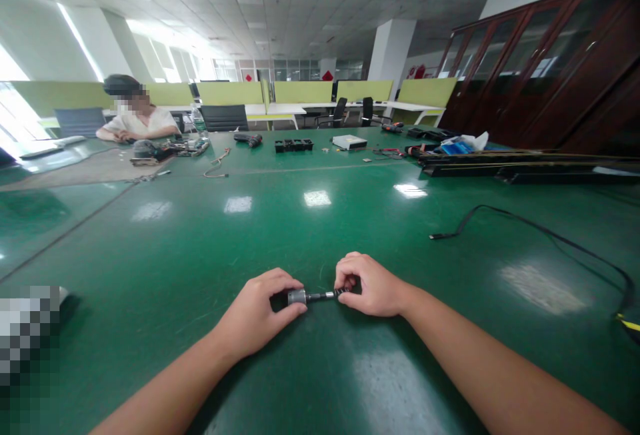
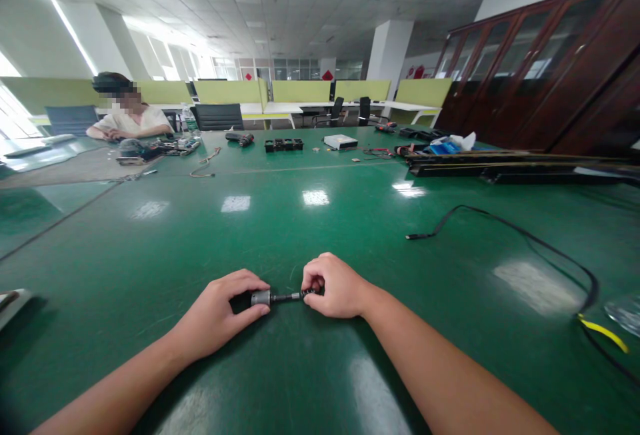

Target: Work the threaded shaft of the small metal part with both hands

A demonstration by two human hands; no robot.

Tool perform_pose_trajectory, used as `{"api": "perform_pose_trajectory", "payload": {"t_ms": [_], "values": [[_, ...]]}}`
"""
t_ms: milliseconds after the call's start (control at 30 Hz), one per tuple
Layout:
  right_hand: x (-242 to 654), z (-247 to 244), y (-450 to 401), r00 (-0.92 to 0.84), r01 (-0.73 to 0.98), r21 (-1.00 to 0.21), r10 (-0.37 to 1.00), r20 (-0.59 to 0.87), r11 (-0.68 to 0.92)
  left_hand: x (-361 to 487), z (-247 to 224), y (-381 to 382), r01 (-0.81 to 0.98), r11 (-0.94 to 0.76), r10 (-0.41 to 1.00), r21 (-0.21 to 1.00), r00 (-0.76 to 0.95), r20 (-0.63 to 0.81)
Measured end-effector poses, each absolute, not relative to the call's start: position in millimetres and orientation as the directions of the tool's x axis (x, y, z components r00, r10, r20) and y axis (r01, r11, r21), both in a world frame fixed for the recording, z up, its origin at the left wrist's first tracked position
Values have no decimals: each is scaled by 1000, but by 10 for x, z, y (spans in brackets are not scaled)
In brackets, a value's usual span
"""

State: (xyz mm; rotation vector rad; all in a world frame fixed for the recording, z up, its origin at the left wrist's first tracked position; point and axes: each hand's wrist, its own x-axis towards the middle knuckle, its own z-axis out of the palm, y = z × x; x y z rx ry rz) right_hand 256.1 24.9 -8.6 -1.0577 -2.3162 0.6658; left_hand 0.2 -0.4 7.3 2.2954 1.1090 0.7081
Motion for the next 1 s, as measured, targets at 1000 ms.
{"api": "perform_pose_trajectory", "payload": {"t_ms": [1000], "values": [[2231, -166, 95, -466, 364, -797, 835, 292, 482, -4, 90, 16, 561, -535, 821, 632, 523, 230]]}}
